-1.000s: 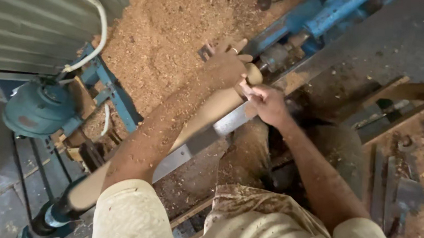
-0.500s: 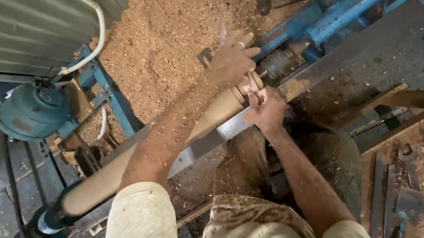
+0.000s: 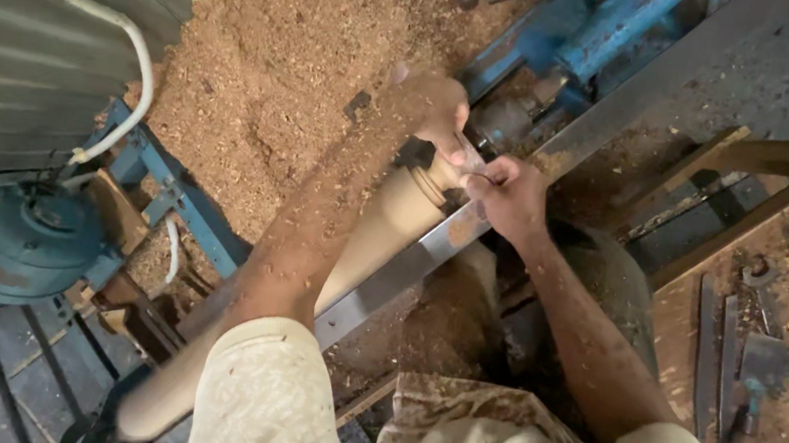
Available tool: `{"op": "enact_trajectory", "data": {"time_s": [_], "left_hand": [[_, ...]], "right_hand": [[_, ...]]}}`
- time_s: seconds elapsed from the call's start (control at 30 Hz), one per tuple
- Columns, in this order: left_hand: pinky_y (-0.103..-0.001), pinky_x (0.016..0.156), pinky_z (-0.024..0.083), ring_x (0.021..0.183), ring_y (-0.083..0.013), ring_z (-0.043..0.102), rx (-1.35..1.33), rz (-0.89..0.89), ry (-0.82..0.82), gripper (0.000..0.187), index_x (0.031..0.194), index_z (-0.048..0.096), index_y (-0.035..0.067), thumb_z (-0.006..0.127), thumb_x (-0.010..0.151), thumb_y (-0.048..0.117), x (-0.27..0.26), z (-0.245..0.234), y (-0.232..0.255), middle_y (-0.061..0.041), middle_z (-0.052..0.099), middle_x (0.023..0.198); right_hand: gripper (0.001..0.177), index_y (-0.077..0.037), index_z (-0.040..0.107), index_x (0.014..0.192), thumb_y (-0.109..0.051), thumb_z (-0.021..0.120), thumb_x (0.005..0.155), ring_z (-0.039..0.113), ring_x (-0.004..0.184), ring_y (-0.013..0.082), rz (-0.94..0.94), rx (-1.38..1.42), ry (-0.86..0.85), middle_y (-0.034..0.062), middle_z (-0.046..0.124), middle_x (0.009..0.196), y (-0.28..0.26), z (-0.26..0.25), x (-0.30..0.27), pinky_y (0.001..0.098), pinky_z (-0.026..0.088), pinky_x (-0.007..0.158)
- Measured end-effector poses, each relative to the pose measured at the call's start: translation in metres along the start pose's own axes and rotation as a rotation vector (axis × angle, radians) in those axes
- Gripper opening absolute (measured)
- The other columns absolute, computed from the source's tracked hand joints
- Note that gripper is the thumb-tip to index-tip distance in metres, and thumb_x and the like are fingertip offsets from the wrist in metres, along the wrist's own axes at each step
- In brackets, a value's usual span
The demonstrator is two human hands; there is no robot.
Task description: The person uses a chisel to shape a cylindrical wooden piece mounted on a rotating lathe. They hold the tool against the spinning wood to smooth and refine its surface, generating wood shavings.
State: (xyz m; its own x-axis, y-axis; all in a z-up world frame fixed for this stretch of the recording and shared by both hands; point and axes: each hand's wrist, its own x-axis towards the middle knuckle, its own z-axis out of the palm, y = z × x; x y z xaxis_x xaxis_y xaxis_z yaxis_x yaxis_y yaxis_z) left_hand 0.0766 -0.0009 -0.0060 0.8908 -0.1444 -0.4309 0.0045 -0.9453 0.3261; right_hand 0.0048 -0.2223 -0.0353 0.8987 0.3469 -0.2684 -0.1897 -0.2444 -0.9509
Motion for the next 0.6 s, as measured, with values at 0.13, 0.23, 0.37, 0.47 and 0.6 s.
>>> {"op": "enact_trajectory", "data": {"time_s": [0.13, 0.23, 0.37, 0.47, 0.6], "left_hand": [[-0.068, 0.11, 0.036, 0.106, -0.0412, 0.069, 0.04, -0.011, -0.031, 0.059, 0.081, 0.075, 0.021, 0.081, 0.04, 0.063, -0.012, -0.006, 0.008, -0.013, 0.073, 0.093], [-0.072, 0.107, 0.029, 0.092, -0.0401, 0.066, 0.235, -0.033, 0.464, 0.069, 0.068, 0.076, 0.016, 0.084, 0.037, 0.078, -0.016, -0.003, 0.021, -0.018, 0.071, 0.077], [-0.065, 0.097, 0.047, 0.098, -0.0414, 0.068, -0.097, -0.004, 0.284, 0.059, 0.091, 0.075, 0.014, 0.061, 0.08, 0.071, -0.015, 0.003, -0.002, -0.018, 0.074, 0.097], [-0.066, 0.102, 0.043, 0.109, -0.0427, 0.061, -0.074, -0.207, 0.027, 0.055, 0.104, 0.069, 0.017, 0.053, 0.086, 0.066, -0.012, 0.043, -0.008, -0.017, 0.068, 0.111], [-0.068, 0.108, 0.037, 0.124, -0.0445, 0.052, 0.048, -0.152, -0.157, 0.054, 0.122, 0.062, 0.021, 0.041, 0.093, 0.061, -0.018, 0.076, -0.006, -0.016, 0.061, 0.128]], "right_hand": [[0.016, 0.001, 0.068, 0.084, -0.011, 0.079, 0.086, 0.058, 0.054, 0.0106, 0.147, 0.171, -0.039, 0.0024, 0.065, 0.068, 0.005, 0.004, 0.006, 0.031, 0.044, 0.047], [0.019, 0.003, 0.065, 0.089, -0.012, 0.077, 0.094, 0.058, 0.063, 0.0145, -0.093, 0.014, -0.043, 0.0078, 0.063, 0.077, 0.007, -0.013, 0.013, 0.0365, 0.046, 0.057], [0.012, -0.001, 0.07, 0.103, -0.006, 0.068, 0.092, 0.065, 0.081, 0.0403, -0.604, -0.604, 0.085, 0.0196, 0.066, 0.09, -0.004, -0.034, 0.019, 0.0485, 0.051, 0.069], [0.012, -0.009, 0.065, 0.106, -0.005, 0.064, 0.095, 0.062, 0.093, 0.042, -0.674, -0.648, 0.033, 0.0164, 0.062, 0.099, 0.0, -0.025, -0.003, 0.0519, 0.05, 0.082], [0.043, -0.009, 0.067, 0.129, -0.01, 0.069, 0.086, 0.06, 0.086, 0.0366, -0.646, -0.83, 0.148, 0.0112, 0.061, 0.097, -0.002, 0.001, -0.021, 0.0531, 0.042, 0.078]]}}
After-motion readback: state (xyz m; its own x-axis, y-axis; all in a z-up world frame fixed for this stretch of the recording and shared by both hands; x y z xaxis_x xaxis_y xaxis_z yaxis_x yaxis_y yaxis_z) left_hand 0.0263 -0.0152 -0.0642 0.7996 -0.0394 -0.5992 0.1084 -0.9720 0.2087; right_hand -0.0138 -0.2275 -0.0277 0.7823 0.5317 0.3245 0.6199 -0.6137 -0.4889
